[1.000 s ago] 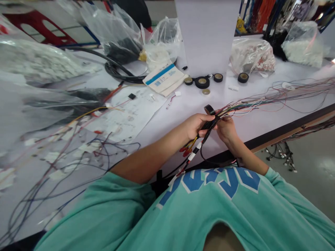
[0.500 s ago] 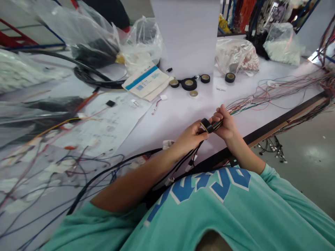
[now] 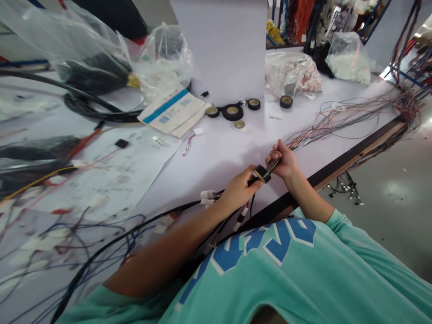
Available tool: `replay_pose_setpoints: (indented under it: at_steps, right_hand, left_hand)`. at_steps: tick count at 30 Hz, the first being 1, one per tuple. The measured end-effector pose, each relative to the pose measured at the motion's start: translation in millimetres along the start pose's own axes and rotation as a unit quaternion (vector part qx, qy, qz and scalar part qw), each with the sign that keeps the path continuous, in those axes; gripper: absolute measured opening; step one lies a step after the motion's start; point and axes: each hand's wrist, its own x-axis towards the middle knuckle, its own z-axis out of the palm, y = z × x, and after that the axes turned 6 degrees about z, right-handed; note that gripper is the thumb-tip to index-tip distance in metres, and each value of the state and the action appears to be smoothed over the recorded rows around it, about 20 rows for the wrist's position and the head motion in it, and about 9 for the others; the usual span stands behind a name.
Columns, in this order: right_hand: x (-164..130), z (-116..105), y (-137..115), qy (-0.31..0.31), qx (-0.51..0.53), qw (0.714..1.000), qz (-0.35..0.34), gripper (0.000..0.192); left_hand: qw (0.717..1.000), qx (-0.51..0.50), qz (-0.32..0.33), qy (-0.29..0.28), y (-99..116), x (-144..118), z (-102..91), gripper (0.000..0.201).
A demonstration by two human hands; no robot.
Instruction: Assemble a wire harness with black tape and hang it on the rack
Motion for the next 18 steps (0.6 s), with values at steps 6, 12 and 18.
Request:
replay_pose_setpoints:
  at_steps: [6,12,18]
  right_hand:
    - [10.8,-10.5,-12.5,0.004,-0.013,1.0,-0.023,0.049]
    - [15.9,-11.9,-29.7,0.079,0.084,0.992,-0.051,0.05]
    - [16.6,-29.0,-69.7,0.094,0.129,0.983,-0.092,0.048]
  left_hand:
    - [0.999,0.033,-0.002,-0.009,-4.2,-0.9,2.7,0.022]
    - [0.999,0.045,0.007,-0.014,-11.1,-1.2,4.3,0.021]
    - [0.995,0.084,-0.001,-0.046,-17.5,-4.0,10.1,0.03]
